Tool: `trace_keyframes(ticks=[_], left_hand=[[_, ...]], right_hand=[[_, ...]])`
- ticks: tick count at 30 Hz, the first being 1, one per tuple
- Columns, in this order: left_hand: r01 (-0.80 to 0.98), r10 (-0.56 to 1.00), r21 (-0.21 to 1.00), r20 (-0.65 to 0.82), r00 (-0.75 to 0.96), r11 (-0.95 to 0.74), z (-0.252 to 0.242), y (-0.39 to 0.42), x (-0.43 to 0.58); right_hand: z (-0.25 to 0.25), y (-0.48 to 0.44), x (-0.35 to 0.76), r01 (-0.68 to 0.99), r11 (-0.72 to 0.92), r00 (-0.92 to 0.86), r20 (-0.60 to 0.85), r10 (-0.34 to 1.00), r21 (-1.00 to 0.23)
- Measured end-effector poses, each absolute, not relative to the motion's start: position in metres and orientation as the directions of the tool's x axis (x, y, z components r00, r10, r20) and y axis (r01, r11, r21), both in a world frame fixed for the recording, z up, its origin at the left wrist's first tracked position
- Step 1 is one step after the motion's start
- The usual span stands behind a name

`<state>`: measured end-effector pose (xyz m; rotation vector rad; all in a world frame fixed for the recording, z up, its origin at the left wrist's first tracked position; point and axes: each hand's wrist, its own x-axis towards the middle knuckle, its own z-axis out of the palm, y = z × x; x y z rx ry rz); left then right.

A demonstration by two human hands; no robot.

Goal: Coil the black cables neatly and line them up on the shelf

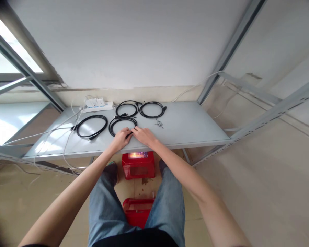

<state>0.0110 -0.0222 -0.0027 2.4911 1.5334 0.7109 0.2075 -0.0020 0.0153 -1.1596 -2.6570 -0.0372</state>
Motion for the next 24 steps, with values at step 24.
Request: trace_keyframes(ticks=[24], left_hand=[[0.886, 0.91, 0.266, 0.28, 0.307, -0.38, 0.0, -0.026, 0.013]], right_hand=[[-0.001, -0.006, 0.208, 0.658, 0.745, -0.666, 0.38, 0.642, -0.105]])
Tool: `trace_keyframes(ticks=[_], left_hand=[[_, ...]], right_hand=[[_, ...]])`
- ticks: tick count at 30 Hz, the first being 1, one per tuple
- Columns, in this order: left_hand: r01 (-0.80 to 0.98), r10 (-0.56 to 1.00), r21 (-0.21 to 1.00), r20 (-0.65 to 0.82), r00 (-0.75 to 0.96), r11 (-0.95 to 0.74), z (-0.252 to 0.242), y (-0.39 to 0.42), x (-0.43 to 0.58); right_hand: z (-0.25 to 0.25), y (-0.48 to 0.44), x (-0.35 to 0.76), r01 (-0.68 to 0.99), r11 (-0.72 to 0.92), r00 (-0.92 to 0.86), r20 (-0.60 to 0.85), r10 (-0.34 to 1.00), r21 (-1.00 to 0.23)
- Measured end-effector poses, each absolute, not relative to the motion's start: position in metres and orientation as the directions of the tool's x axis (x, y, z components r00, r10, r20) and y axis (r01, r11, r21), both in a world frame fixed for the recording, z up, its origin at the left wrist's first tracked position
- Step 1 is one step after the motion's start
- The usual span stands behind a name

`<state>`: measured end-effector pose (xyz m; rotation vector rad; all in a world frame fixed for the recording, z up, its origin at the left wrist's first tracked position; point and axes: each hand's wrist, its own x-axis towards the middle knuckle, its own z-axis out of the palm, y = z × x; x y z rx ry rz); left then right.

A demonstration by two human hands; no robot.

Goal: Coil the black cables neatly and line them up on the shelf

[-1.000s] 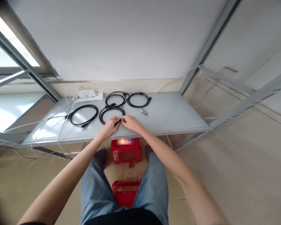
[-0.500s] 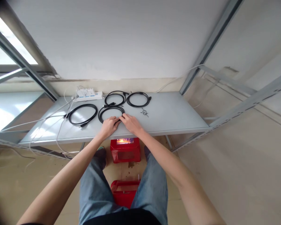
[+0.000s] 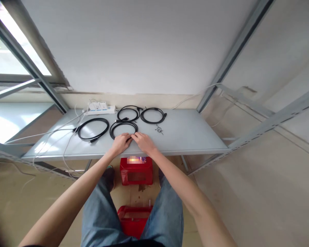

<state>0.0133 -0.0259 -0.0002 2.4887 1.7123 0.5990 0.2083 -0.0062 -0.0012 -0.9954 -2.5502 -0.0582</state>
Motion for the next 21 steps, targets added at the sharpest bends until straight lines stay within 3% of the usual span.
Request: trace_keyframes(ticks=[6, 10, 13, 15, 17, 21], left_hand=[[0.89, 0.918, 0.275, 0.267, 0.293, -0.364, -0.001, -0.024, 0.015], [0.886, 0.926, 0.303, 0.252, 0.281, -0.352, -0.001, -0.024, 0.014], [0.885, 0.929, 0.316, 0.251, 0.271, -0.343, -0.001, -0.024, 0.013], [0.884, 0.928, 0.315, 0.252, 0.273, -0.345, -0.001, -0.024, 0.013], [0.885, 0.928, 0.312, 0.253, 0.272, -0.344, -0.001, -0.023, 0.012], [0.884, 0.927, 0.314, 0.26, 0.272, -0.347, -0.003, -0.022, 0.011]], right_hand=[[-0.001, 0.0, 0.205, 0.615, 0.745, -0.632, 0.404, 0.662, -0.259], [-0.004, 0.006, 0.2, 0.539, 0.659, -0.521, 0.407, 0.75, -0.524], [-0.004, 0.008, 0.193, 0.396, 0.466, -0.384, 0.318, 0.867, -0.792], [-0.003, 0.009, 0.189, 0.279, 0.341, -0.33, 0.243, 0.912, -0.898], [-0.002, 0.009, 0.188, 0.221, 0.288, -0.321, 0.21, 0.924, -0.932], [-0.001, 0.008, 0.19, 0.232, 0.345, -0.35, 0.252, 0.902, -0.91]])
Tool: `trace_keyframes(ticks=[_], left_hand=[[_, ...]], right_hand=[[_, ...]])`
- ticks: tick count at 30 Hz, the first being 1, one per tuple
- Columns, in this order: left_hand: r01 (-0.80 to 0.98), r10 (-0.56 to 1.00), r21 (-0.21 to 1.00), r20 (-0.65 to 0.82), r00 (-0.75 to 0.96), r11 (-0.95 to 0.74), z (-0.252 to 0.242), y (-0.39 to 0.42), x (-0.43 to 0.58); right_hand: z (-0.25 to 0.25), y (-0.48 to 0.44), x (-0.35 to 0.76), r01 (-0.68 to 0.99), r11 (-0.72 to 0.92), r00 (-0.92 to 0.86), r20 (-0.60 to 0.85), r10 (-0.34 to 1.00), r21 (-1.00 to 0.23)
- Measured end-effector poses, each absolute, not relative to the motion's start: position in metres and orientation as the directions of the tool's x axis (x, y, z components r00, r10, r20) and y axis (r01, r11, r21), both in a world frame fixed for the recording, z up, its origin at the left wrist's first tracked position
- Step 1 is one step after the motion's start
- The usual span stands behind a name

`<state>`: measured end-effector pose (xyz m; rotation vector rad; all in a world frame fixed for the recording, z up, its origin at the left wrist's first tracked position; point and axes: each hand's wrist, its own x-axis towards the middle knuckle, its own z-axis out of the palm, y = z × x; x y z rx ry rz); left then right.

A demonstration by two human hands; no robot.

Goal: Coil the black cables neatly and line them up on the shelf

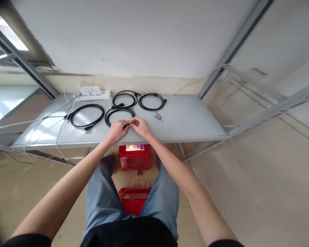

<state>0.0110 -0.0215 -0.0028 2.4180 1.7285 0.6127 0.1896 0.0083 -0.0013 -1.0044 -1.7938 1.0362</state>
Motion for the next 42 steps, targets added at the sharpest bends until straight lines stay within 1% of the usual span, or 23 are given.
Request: trace_keyframes(ticks=[3, 6, 11, 15, 19, 26, 29, 32, 38, 40, 42], left_hand=[[0.881, 0.926, 0.319, 0.261, 0.273, -0.35, -0.005, -0.021, 0.011], [0.88, 0.925, 0.319, 0.262, 0.275, -0.352, -0.005, -0.021, 0.011], [0.879, 0.928, 0.327, 0.253, 0.272, -0.347, -0.003, -0.022, 0.011], [0.88, 0.931, 0.326, 0.239, 0.277, -0.346, -0.002, -0.023, 0.011], [0.877, 0.927, 0.326, 0.249, 0.28, -0.352, -0.001, -0.024, 0.011], [0.883, 0.925, 0.304, 0.243, 0.291, -0.358, -0.001, -0.024, 0.01], [0.88, 0.919, 0.296, 0.25, 0.304, -0.372, -0.001, -0.025, 0.01], [0.879, 0.914, 0.288, 0.259, 0.311, -0.381, -0.002, -0.025, 0.01], [0.891, 0.92, 0.269, 0.247, 0.305, -0.367, -0.001, -0.026, 0.012], [0.894, 0.923, 0.267, 0.238, 0.301, -0.361, 0.001, -0.026, 0.013], [0.894, 0.926, 0.269, 0.229, 0.301, -0.358, 0.003, -0.028, 0.014]], right_hand=[[-0.002, 0.008, 0.191, 0.252, 0.395, -0.361, 0.293, 0.885, -0.883], [-0.002, 0.007, 0.191, 0.291, 0.416, -0.378, 0.296, 0.877, -0.862], [0.002, 0.004, 0.191, 0.333, 0.412, -0.385, 0.276, 0.88, -0.848], [0.001, 0.003, 0.19, 0.319, 0.429, -0.361, 0.31, 0.88, -0.845], [-0.003, 0.003, 0.188, 0.365, 0.444, -0.321, 0.337, 0.885, -0.818], [-0.002, 0.0, 0.186, 0.432, 0.482, -0.366, 0.341, 0.866, -0.762], [-0.004, 0.0, 0.187, 0.451, 0.559, -0.416, 0.391, 0.821, -0.696], [-0.007, -0.001, 0.189, 0.49, 0.633, -0.454, 0.445, 0.772, -0.599], [-0.009, -0.007, 0.188, 0.626, 0.677, -0.491, 0.479, 0.728, -0.388], [-0.01, -0.008, 0.187, 0.632, 0.687, -0.495, 0.495, 0.714, -0.359], [-0.01, -0.008, 0.187, 0.632, 0.688, -0.49, 0.504, 0.711, -0.356]])
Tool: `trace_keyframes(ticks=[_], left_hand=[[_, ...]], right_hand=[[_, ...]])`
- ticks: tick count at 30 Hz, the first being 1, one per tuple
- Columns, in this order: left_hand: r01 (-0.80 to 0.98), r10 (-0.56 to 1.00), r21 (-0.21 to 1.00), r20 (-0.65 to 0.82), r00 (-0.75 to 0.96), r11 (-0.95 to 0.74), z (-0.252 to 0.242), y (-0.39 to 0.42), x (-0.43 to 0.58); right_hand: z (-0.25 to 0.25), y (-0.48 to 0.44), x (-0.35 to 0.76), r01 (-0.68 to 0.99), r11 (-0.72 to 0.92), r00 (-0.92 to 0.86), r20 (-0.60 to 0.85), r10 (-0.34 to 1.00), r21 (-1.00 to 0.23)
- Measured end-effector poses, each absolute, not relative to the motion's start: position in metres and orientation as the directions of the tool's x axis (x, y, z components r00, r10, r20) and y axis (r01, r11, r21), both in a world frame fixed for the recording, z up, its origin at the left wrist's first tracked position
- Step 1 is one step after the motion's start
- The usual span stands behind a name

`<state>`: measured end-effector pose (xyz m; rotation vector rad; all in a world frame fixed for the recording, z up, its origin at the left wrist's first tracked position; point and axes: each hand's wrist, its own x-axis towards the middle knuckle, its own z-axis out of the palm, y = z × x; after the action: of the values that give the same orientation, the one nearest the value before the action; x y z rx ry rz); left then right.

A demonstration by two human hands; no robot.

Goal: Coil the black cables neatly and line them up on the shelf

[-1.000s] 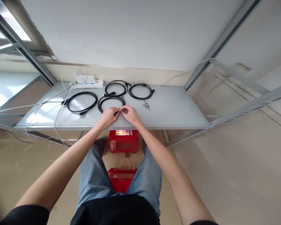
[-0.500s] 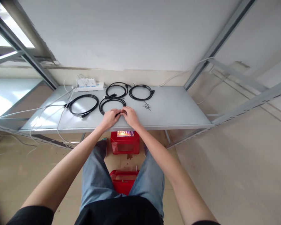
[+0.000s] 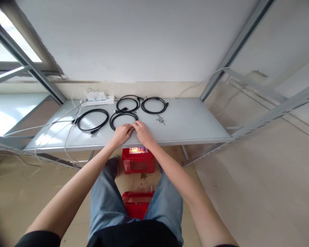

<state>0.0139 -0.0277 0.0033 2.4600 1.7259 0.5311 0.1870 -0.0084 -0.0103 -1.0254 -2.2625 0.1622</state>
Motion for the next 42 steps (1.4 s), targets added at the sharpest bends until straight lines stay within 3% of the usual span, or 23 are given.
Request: trace_keyframes(ticks=[16, 42], left_hand=[[0.89, 0.927, 0.277, 0.208, 0.311, -0.361, 0.0087, -0.028, 0.0133], [0.906, 0.95, 0.296, 0.176, 0.259, -0.302, 0.0096, -0.0266, 0.0165]], right_hand=[[-0.0085, -0.0058, 0.1865, 0.722, 0.615, -0.435, 0.484, 0.76, -0.316], [-0.0018, -0.0064, 0.1835, 0.69, 0.518, -0.338, 0.408, 0.848, -0.506]])
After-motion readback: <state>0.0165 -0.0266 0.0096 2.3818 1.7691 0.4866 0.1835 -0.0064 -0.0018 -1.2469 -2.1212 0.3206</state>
